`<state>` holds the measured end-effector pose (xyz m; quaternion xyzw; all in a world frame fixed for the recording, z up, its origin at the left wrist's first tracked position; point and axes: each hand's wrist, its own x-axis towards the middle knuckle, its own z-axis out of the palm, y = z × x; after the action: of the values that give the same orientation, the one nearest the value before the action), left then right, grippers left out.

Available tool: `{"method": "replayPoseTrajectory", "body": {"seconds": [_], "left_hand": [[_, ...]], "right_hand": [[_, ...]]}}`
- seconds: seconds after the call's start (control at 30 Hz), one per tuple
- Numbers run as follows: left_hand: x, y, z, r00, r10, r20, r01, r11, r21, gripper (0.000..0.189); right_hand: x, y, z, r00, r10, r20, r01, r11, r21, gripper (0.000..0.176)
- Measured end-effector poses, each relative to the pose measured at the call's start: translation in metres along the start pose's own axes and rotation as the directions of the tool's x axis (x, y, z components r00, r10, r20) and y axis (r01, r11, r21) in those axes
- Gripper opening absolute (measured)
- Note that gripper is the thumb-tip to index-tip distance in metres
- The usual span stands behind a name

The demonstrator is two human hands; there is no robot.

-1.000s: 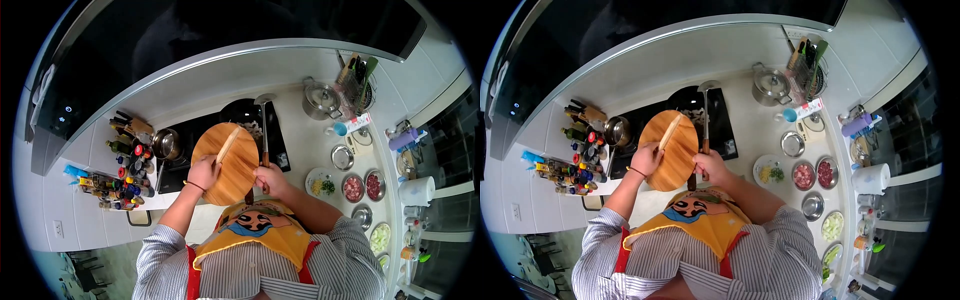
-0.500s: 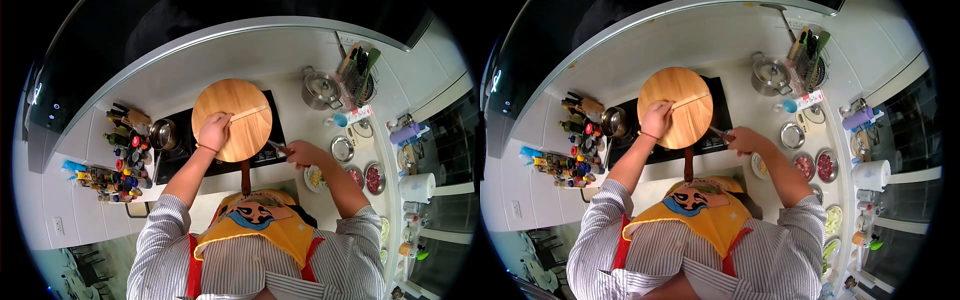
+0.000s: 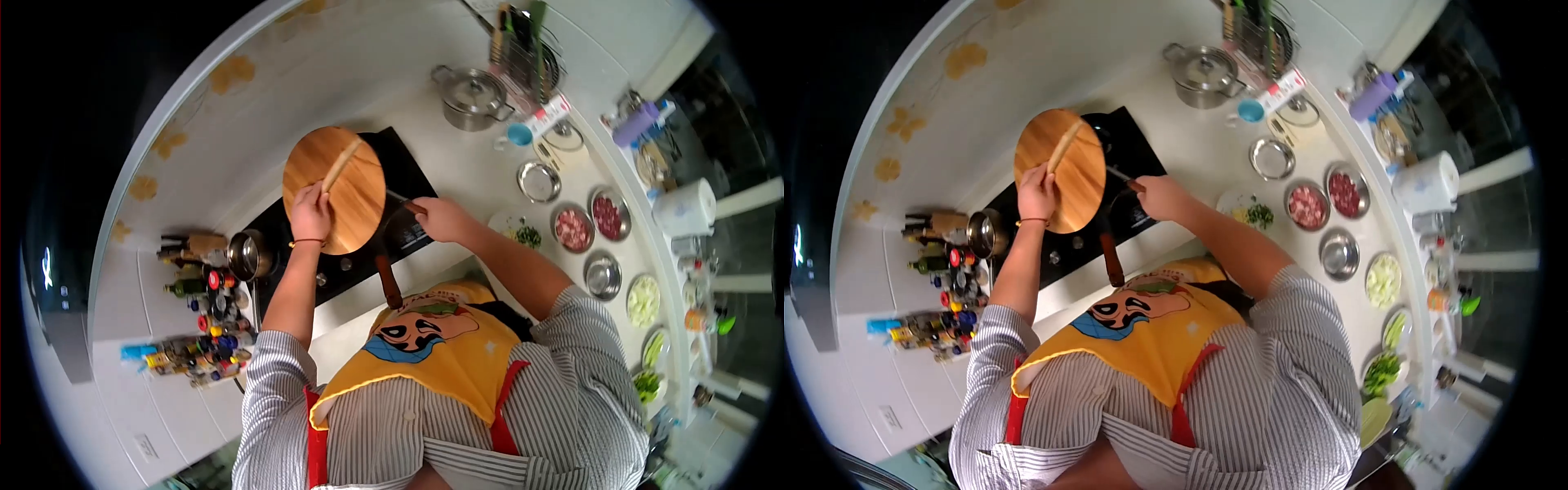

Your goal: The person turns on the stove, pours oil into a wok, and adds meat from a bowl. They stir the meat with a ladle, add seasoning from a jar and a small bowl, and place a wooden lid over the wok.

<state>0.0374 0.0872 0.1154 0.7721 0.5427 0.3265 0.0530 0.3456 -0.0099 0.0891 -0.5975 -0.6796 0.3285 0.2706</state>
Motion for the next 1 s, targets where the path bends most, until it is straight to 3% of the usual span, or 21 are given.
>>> {"method": "replayPoseTrajectory", "body": {"seconds": [0.03, 0.1, 0.13, 0.2, 0.27, 0.33, 0.47, 0.53, 0.63, 0.77, 0.83, 0.87, 0.93, 1.0], "left_hand": [[0.001, -0.001, -0.002, 0.999, 0.045, 0.005, -0.045, 0.999, 0.019, 0.028], [0.003, -0.002, -0.003, 0.998, 0.050, 0.028, -0.050, 0.999, 0.005, 0.028], [0.003, -0.002, -0.004, 0.999, 0.034, 0.035, -0.034, 0.999, 0.004, 0.028], [0.005, -0.003, -0.003, 0.997, 0.042, 0.058, -0.042, 0.999, 0.008, 0.028], [0.007, 0.002, -0.007, 0.999, 0.023, 0.046, -0.023, 1.000, 0.015, 0.028], [0.009, 0.005, -0.009, 0.998, 0.034, 0.061, -0.036, 0.999, 0.035, 0.028], [0.015, 0.006, -0.005, 0.999, 0.024, 0.045, -0.025, 1.000, 0.015, 0.028], [0.013, 0.007, -0.006, 0.999, 0.020, 0.048, -0.022, 0.999, 0.029, 0.029], [0.014, 0.009, -0.005, 0.998, 0.035, 0.059, -0.035, 0.999, -0.008, 0.029], [0.011, 0.011, -0.004, 0.996, 0.007, 0.088, -0.007, 1.000, 0.004, 0.029], [0.009, 0.007, -0.001, 0.995, -0.013, 0.099, 0.014, 1.000, -0.013, 0.029], [0.009, 0.000, 0.001, 0.996, -0.010, 0.089, 0.011, 1.000, -0.012, 0.030], [0.009, -0.003, 0.003, 0.997, -0.004, 0.079, 0.005, 1.000, -0.011, 0.030], [0.009, -0.001, 0.002, 0.997, 0.004, 0.077, -0.003, 1.000, -0.017, 0.030]], "right_hand": [[0.000, 0.000, -0.005, 0.999, 0.027, -0.023, -0.027, 1.000, 0.016, 0.021], [-0.005, 0.002, -0.021, 0.996, -0.065, 0.061, 0.070, 0.994, -0.084, 0.019], [-0.014, -0.011, -0.042, 0.998, -0.045, 0.051, 0.049, 0.996, -0.076, 0.019], [-0.028, -0.053, -0.098, 0.976, 0.063, 0.210, -0.001, 0.958, -0.286, 0.018], [-0.036, -0.067, -0.116, 0.977, 0.088, 0.196, -0.019, 0.945, -0.326, 0.019], [-0.037, -0.077, -0.121, 0.943, 0.168, 0.289, -0.010, 0.878, -0.478, 0.020], [-0.011, -0.039, -0.077, 0.973, 0.123, 0.194, -0.035, 0.914, -0.403, 0.019], [0.004, -0.019, -0.051, 0.991, 0.126, 0.046, -0.109, 0.957, -0.267, 0.019], [0.013, 0.001, -0.023, 0.996, 0.088, -0.002, -0.088, 0.988, -0.126, 0.021], [0.003, -0.019, -0.061, 0.990, 0.066, 0.126, -0.054, 0.993, -0.100, 0.020], [-0.013, -0.054, -0.110, 0.979, 0.071, 0.193, -0.005, 0.946, -0.325, 0.020], [-0.019, -0.067, -0.126, 0.978, 0.077, 0.192, -0.011, 0.947, -0.322, 0.020], [-0.027, -0.085, -0.145, 0.952, 0.151, 0.268, 0.005, 0.863, -0.505, 0.020], [-0.020, -0.074, -0.129, 0.959, 0.139, 0.245, 0.005, 0.862, -0.508, 0.020]]}}
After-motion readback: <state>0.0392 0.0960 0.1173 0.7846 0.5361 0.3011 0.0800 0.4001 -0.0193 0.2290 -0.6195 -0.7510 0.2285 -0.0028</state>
